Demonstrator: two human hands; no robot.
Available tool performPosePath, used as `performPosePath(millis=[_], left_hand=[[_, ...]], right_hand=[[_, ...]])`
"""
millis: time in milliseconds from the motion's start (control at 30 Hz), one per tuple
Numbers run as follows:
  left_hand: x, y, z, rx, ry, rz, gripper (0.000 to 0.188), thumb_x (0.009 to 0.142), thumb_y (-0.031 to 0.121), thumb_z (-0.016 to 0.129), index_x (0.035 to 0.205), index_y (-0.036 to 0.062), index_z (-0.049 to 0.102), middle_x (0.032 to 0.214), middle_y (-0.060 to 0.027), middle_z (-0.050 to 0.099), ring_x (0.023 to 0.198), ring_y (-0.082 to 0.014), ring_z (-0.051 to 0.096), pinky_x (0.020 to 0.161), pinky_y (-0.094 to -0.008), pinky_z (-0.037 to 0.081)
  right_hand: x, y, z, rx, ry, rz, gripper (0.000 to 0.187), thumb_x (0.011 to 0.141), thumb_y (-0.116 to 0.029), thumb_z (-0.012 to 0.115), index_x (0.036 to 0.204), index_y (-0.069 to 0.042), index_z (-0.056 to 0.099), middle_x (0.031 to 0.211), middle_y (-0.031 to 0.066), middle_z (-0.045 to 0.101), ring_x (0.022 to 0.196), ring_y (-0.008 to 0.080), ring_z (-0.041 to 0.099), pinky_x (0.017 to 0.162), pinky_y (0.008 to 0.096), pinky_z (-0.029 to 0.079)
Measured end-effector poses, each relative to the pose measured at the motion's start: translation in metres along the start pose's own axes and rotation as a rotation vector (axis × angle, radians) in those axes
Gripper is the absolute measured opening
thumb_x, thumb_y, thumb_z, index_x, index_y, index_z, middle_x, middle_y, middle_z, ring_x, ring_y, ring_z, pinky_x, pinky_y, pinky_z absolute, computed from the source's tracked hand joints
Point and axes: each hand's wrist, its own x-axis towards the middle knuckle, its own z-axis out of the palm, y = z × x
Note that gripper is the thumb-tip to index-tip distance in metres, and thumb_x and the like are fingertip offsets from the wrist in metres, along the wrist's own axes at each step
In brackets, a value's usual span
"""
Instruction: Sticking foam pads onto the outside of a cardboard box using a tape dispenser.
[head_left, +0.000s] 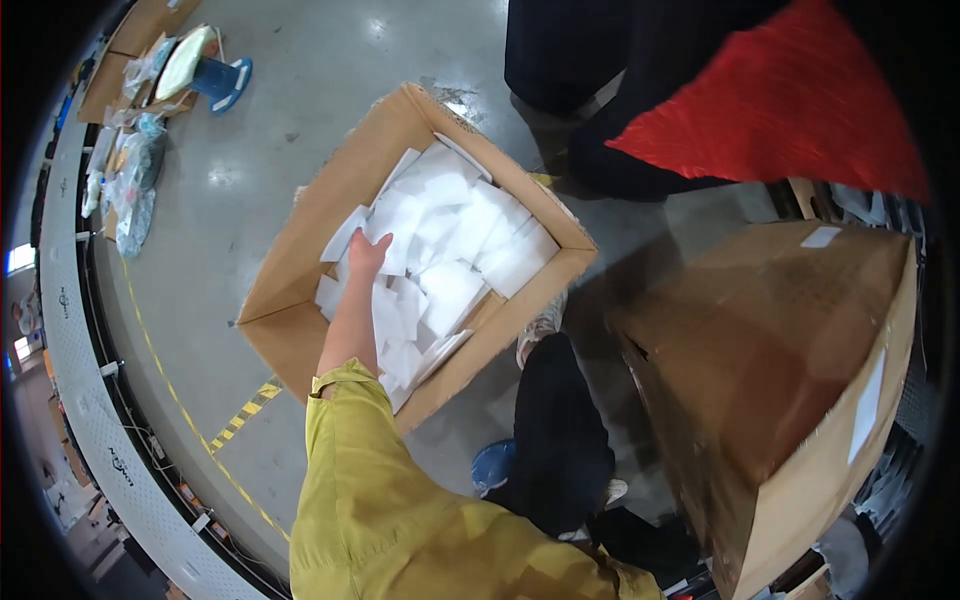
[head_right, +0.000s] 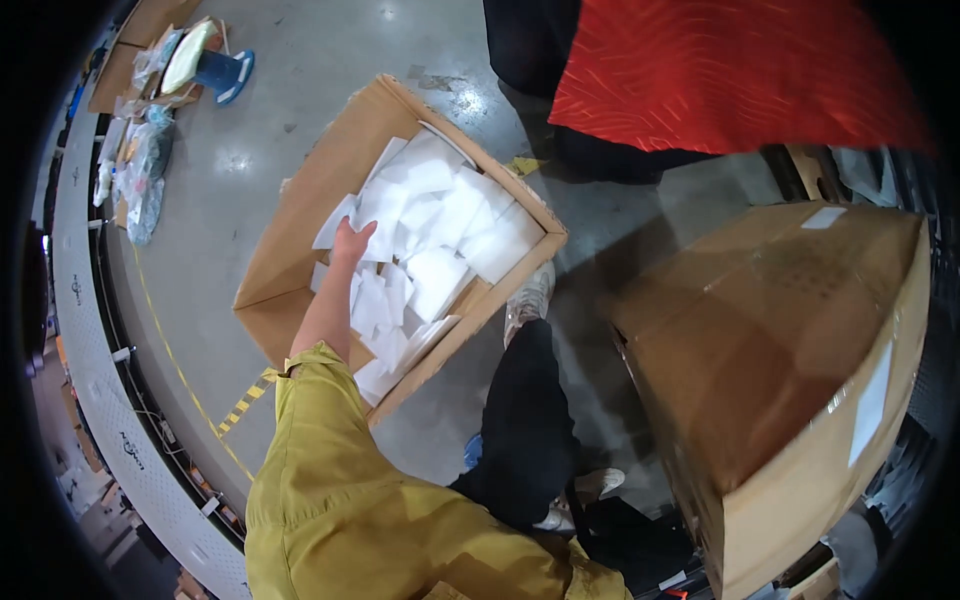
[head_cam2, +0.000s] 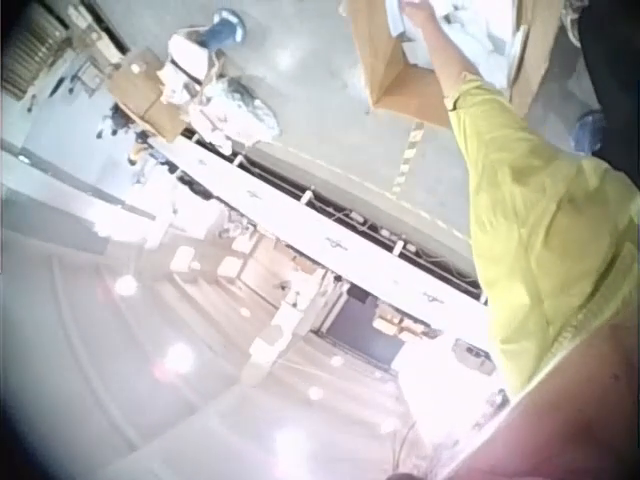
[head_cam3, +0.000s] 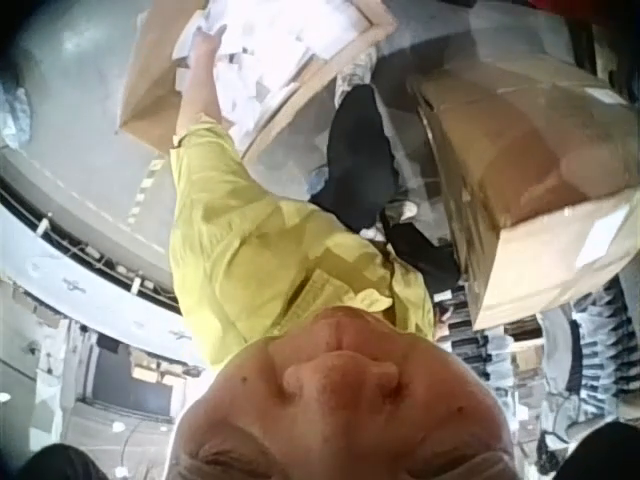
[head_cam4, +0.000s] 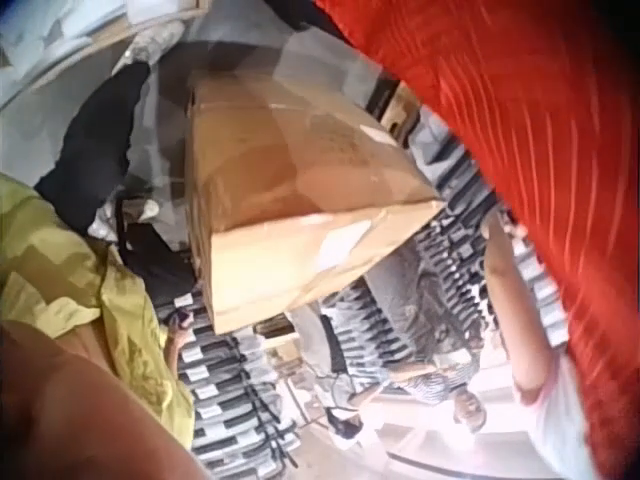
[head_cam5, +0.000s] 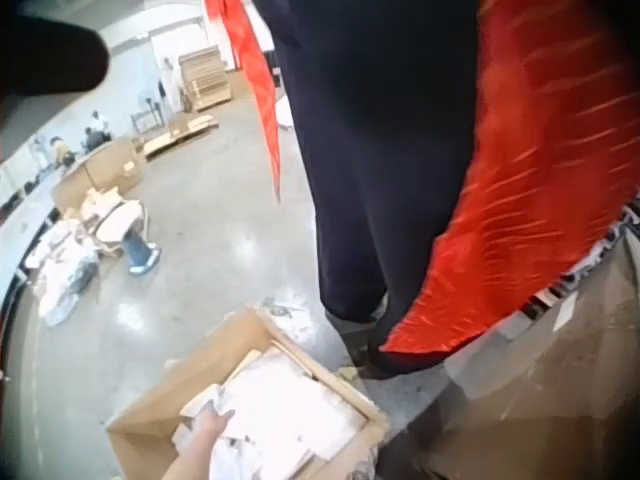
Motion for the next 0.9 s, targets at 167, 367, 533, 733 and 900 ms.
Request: performPosePath(millis=[167,367,533,733,900], left_hand=[[0.006,0.011,0.029,-0.143,-0.207,-0.118,0.085,0.053,0.038,0.076,0.120,0.0006,0.040,0.115,-0.0183,0.048,0.106,-0.0307,0.047,0.089,-0.0337,0.038],[-0.054,0.063,0.039,0.083,-0.033,0.661,0.060,0.054,0.028,0.076,0.102,0.0058,0.048,0.098,-0.0133,0.054,0.088,-0.0305,0.053,0.078,-0.0336,0.043],[-0.063,0.052,0.065,-0.249,-0.145,0.381,0.046,0.058,0.020,0.072,0.096,0.0059,0.048,0.092,-0.0129,0.056,0.083,-0.0304,0.054,0.072,-0.0358,0.043],[-0.078,0.057,0.027,0.191,-0.036,0.379,0.041,0.068,0.015,0.063,0.106,0.0073,0.048,0.112,-0.0131,0.050,0.100,-0.0301,0.048,0.081,-0.0343,0.040],[-0.131,0.044,0.069,0.352,-0.141,0.407,0.075,0.069,0.032,0.064,0.130,0.0135,0.026,0.133,-0.0172,0.024,0.120,-0.0387,0.024,0.094,-0.0504,0.024]], right_hand=[[0.002,-0.005,-0.015,-0.259,-0.288,0.277,0.071,0.066,-0.060,0.056,0.110,-0.004,0.050,0.093,0.0197,0.059,0.089,0.0310,0.057,0.073,0.0373,0.046],[0.015,0.054,-0.011,-0.260,-0.284,0.276,0.066,0.067,-0.056,0.057,0.107,-0.004,0.051,0.091,0.0185,0.059,0.086,0.0295,0.057,0.071,0.0365,0.046],[0.023,0.064,-0.020,-0.241,-0.301,0.263,0.062,0.067,-0.053,0.057,0.104,-0.003,0.051,0.089,0.0175,0.059,0.084,0.0283,0.056,0.070,0.0359,0.045],[0.014,0.071,-0.030,-0.211,-0.324,0.288,0.057,0.067,-0.048,0.058,0.101,-0.003,0.051,0.087,0.0163,0.058,0.082,0.0268,0.056,0.068,0.0352,0.045],[0.026,0.070,-0.027,-0.168,-0.336,0.278,0.053,0.068,-0.045,0.058,0.099,-0.002,0.052,0.085,0.0153,0.058,0.079,0.0256,0.055,0.067,0.0346,0.045]])
